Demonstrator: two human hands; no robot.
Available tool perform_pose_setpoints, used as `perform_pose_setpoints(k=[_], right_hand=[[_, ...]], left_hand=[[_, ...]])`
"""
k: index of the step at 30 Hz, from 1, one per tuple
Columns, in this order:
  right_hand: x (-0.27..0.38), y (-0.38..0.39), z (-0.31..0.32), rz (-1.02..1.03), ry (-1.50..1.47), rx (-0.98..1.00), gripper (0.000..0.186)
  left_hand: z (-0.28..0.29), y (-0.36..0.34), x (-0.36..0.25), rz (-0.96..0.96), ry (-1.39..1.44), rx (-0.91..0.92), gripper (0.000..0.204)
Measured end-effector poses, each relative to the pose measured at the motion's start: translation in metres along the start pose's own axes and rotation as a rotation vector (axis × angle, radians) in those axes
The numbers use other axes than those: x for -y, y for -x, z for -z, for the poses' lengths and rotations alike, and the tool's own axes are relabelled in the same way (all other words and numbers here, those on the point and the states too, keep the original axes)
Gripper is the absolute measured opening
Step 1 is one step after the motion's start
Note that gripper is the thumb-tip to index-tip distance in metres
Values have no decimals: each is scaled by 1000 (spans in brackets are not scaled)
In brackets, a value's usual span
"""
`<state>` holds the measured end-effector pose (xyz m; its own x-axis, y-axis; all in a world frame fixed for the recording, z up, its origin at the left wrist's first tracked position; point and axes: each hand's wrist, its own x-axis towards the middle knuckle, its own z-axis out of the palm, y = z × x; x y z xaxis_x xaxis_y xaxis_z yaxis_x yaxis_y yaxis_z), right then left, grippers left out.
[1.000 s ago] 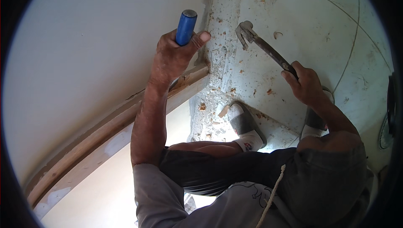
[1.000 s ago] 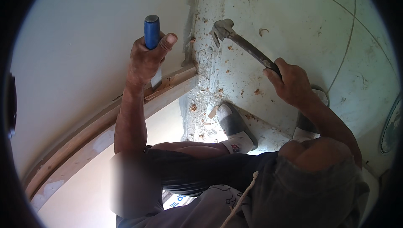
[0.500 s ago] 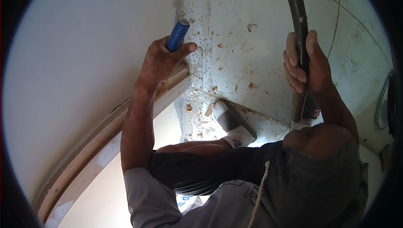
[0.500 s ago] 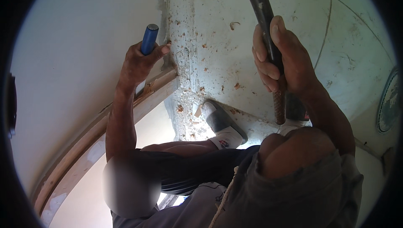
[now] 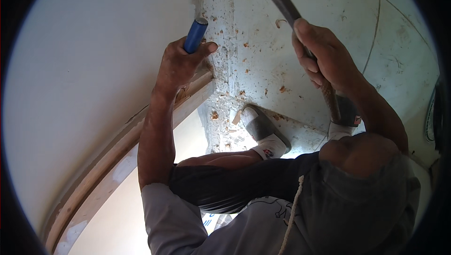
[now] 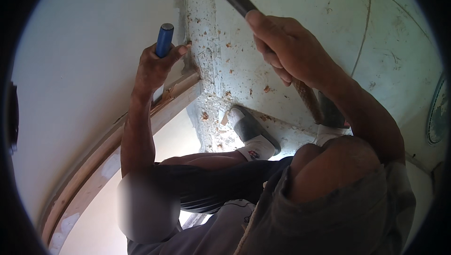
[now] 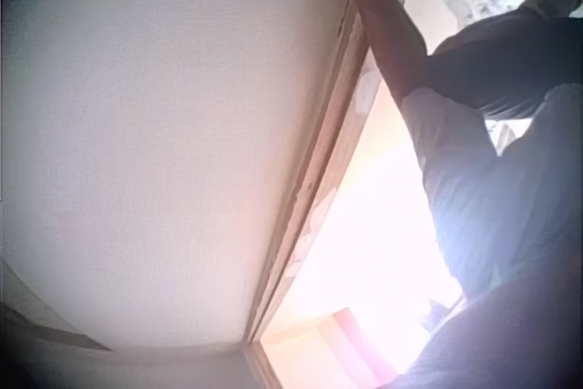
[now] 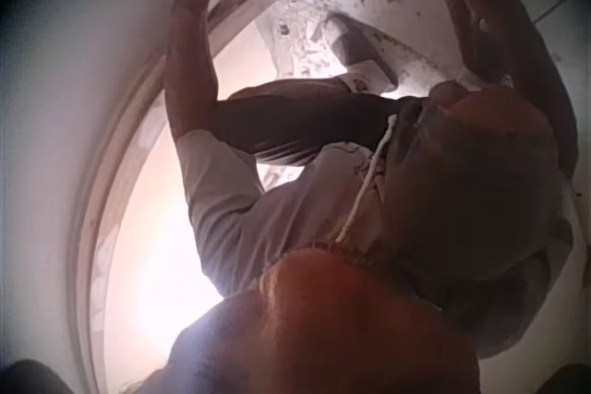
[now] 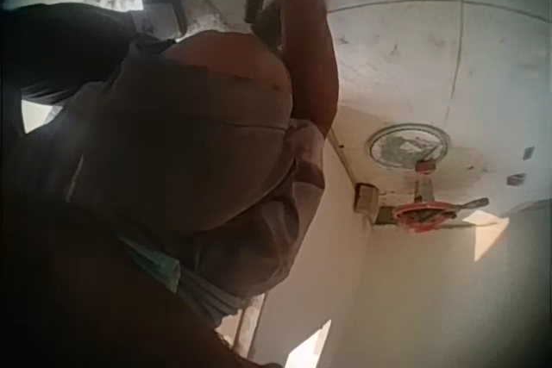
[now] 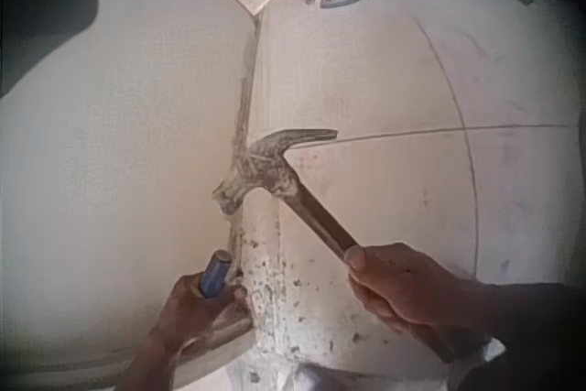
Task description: Use a hammer and chisel to remove wood from a door frame.
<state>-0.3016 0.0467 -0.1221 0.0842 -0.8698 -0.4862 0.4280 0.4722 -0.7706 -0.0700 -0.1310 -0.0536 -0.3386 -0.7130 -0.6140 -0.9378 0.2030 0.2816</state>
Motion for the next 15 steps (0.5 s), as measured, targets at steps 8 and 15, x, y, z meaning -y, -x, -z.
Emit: perform_pose_setpoints(k=[8,15], right_hand=[[8,-3,-5,43,-46,-45,57],[-3,-10,-8,-103,221,117,58]], left_hand=[[-4,-2,1,-23,50,-52,44],[-1,-4,11,-12,61,-54,44]])
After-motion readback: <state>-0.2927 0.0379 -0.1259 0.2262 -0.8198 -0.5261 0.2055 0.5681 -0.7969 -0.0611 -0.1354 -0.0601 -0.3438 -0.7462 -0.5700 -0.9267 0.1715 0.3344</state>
